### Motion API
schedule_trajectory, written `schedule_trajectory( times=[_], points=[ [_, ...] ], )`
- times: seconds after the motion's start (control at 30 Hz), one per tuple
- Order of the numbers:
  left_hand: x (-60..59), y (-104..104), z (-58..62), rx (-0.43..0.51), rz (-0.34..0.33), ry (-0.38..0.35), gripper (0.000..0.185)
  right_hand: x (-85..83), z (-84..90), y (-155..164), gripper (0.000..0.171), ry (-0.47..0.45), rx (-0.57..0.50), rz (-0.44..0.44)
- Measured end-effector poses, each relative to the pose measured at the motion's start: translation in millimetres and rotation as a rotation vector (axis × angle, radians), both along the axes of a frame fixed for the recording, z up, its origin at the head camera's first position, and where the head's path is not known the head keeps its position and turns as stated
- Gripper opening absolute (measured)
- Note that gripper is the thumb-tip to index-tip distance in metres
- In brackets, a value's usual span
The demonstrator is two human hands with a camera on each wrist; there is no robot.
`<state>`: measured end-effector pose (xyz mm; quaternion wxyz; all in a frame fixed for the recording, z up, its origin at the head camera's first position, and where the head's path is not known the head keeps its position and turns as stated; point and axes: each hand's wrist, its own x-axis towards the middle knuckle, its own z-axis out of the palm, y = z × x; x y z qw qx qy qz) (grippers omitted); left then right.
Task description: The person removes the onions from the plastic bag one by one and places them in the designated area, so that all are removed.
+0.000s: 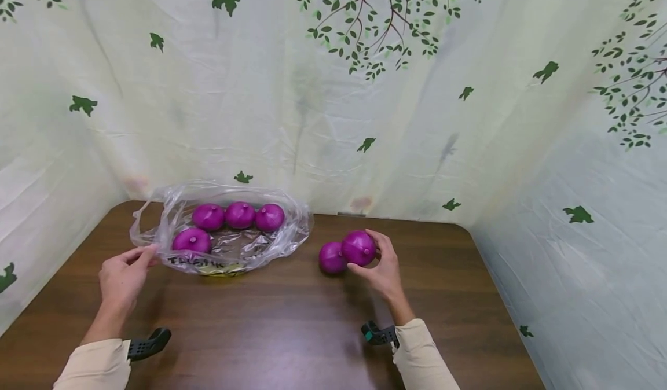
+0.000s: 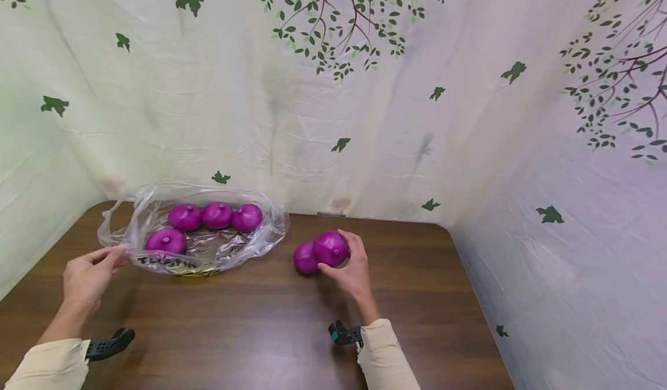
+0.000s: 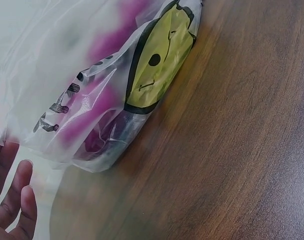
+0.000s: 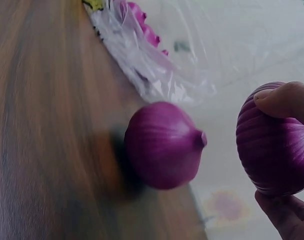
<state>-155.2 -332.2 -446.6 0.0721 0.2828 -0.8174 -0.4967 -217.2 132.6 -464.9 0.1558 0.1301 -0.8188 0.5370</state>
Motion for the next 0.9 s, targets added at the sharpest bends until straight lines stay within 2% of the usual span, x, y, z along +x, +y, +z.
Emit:
schedule_trajectory(
  times=[0.6,0.9],
  points=[
    [-1.8,0,-1.0,-0.03,-0.002,-0.001,0.067,2.1,-26.3,19,0.078,-0.046,0.037,-0.107],
    [-1.7,-1,-3.2,-0.025,0.015,0.004,0.066,-8.9,-47.2,18,0.074,-0.033,0.046,-0.184]
  ],
)
